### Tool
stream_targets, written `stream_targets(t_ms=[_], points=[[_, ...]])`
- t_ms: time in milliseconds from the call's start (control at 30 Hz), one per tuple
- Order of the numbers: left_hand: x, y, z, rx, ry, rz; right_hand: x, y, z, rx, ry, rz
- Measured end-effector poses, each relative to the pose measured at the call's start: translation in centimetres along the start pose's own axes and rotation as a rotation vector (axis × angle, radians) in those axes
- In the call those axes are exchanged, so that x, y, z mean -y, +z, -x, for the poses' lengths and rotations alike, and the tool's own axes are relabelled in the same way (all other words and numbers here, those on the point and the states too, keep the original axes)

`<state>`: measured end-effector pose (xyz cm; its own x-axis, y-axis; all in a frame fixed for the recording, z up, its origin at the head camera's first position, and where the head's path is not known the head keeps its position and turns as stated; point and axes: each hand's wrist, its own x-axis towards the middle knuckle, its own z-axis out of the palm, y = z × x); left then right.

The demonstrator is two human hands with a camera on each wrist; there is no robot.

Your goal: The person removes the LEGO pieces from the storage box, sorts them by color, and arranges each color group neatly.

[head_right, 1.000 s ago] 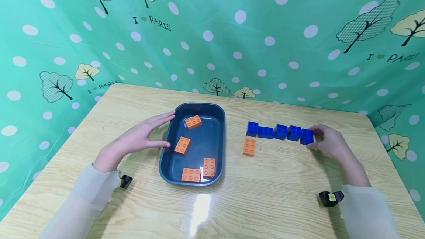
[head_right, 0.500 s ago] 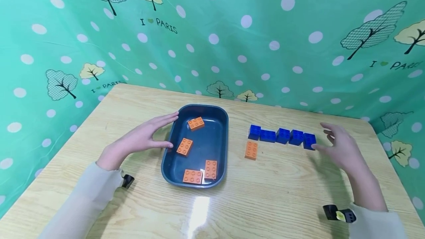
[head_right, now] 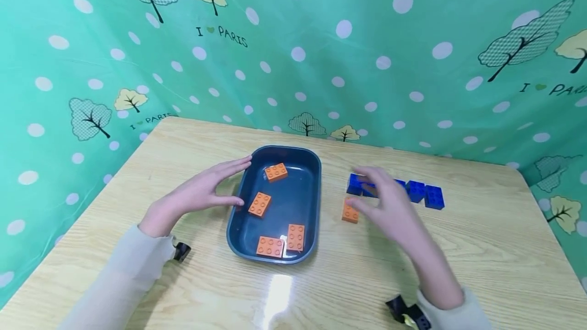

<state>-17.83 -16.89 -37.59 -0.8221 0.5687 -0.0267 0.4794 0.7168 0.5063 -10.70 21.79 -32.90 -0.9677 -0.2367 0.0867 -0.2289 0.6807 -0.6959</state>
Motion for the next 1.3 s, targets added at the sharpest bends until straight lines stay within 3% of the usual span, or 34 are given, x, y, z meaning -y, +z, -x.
stream_targets(t_ms=[333, 500, 667, 900, 1167, 1300], points=[[0.0, 0.0, -0.1, -0.005, 0.001, 0.002, 4.4, 7.6, -2.1, 0.154, -0.042, -0.184], [0.0, 0.0, 0.5, -0.009, -0.003, 0.0, 6.4, 11.2, -3.0, 0.245, 0.002, -0.188], [0.1, 0.1, 0.7, -0.016, 0.005, 0.001, 7.3, 13.9, -3.9, 0.275, 0.069, -0.147], [0.1, 0.2, 0.6, -0.003, 0.001, 0.014, 7.3, 16.0, -4.6, 0.277, 0.159, -0.048], [0.0, 0.2, 0.4, -0.015, -0.009, 0.011, 7.1, 16.7, -5.1, 0.25, 0.087, 0.147], [0.0, 0.4, 0.5, -0.008, -0.006, 0.022, 7.1, 16.8, -4.8, 0.232, 0.084, 0.168]])
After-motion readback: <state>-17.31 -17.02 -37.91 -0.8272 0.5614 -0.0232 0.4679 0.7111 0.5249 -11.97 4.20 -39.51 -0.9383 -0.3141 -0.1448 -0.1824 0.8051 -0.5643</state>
